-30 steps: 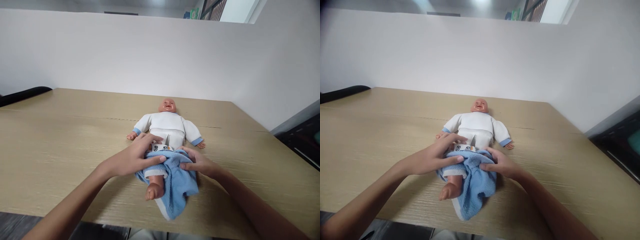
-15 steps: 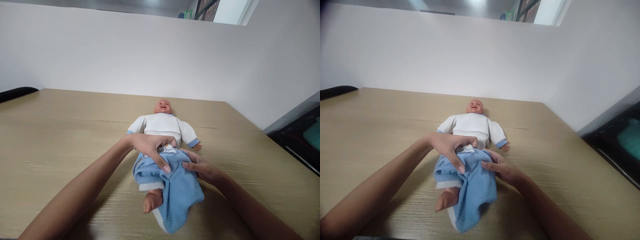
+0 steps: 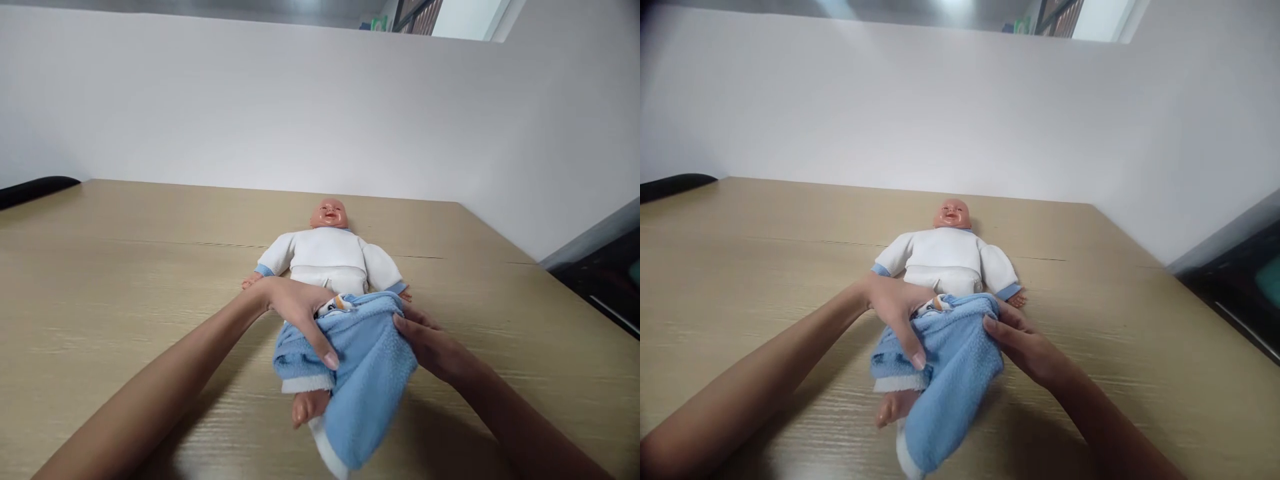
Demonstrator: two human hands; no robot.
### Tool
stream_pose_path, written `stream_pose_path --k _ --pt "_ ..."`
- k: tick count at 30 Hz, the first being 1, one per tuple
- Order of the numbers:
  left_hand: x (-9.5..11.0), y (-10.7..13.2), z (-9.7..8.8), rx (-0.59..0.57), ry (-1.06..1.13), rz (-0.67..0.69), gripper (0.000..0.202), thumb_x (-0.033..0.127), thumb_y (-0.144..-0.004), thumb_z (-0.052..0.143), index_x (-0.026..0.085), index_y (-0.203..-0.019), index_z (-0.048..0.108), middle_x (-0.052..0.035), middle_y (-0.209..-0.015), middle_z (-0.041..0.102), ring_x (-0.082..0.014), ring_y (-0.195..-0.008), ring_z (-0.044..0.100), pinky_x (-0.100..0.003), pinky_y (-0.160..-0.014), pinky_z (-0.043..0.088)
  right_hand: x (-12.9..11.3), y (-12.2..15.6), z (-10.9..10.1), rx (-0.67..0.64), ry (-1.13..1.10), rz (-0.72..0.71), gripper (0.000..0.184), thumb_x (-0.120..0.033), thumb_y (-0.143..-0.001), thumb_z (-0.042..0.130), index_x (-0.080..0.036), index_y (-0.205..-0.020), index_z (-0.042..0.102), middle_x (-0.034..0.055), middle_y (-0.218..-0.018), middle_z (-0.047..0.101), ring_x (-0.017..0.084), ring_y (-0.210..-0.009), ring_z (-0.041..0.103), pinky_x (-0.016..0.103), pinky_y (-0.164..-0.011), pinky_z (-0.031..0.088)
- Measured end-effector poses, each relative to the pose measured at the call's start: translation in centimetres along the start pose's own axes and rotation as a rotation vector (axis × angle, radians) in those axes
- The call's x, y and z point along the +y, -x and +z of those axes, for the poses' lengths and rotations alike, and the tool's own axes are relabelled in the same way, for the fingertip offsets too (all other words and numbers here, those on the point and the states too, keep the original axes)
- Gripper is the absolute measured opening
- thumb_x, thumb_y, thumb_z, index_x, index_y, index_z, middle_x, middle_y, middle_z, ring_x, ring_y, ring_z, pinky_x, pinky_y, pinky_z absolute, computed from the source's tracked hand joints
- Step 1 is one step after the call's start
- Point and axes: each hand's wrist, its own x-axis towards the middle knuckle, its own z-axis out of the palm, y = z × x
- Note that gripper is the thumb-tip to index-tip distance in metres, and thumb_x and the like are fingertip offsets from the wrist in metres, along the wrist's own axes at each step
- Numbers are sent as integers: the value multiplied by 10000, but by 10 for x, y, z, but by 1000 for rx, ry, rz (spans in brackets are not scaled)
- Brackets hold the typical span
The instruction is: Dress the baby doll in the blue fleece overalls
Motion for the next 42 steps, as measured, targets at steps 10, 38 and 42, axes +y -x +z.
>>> stream_pose_path --k 10,38,42 --pt "-6 0 1 40 65 178 260 376 -965 817 229 -1178 796 -22 -1189 796 -244 -1152 727 -310 -1046 591 -7 13 7 -366 240 147 458 -583 -863 899 -214 -1115 802 40 -1028 756 236 -926 705 321 -816 551" --pt "-5 -8 15 -58 85 135 429 299 -795 957 164 -1165 788 -37 -1217 825 -261 -1186 750 -301 -1102 583 -1 8 -1 -204 -11 135 379 -404 -826 815 -187 -1136 809 58 -1032 805 242 -971 737 311 -850 555" --pt "-14 -5 11 64 177 203 256 242 -756 936 168 -949 785 11 -934 791 -195 -928 736 -253 -953 610 -4 12 3 -364 125 221 512 -498 -837 904 -187 -1229 795 52 -1076 802 232 -1014 742 327 -959 559"
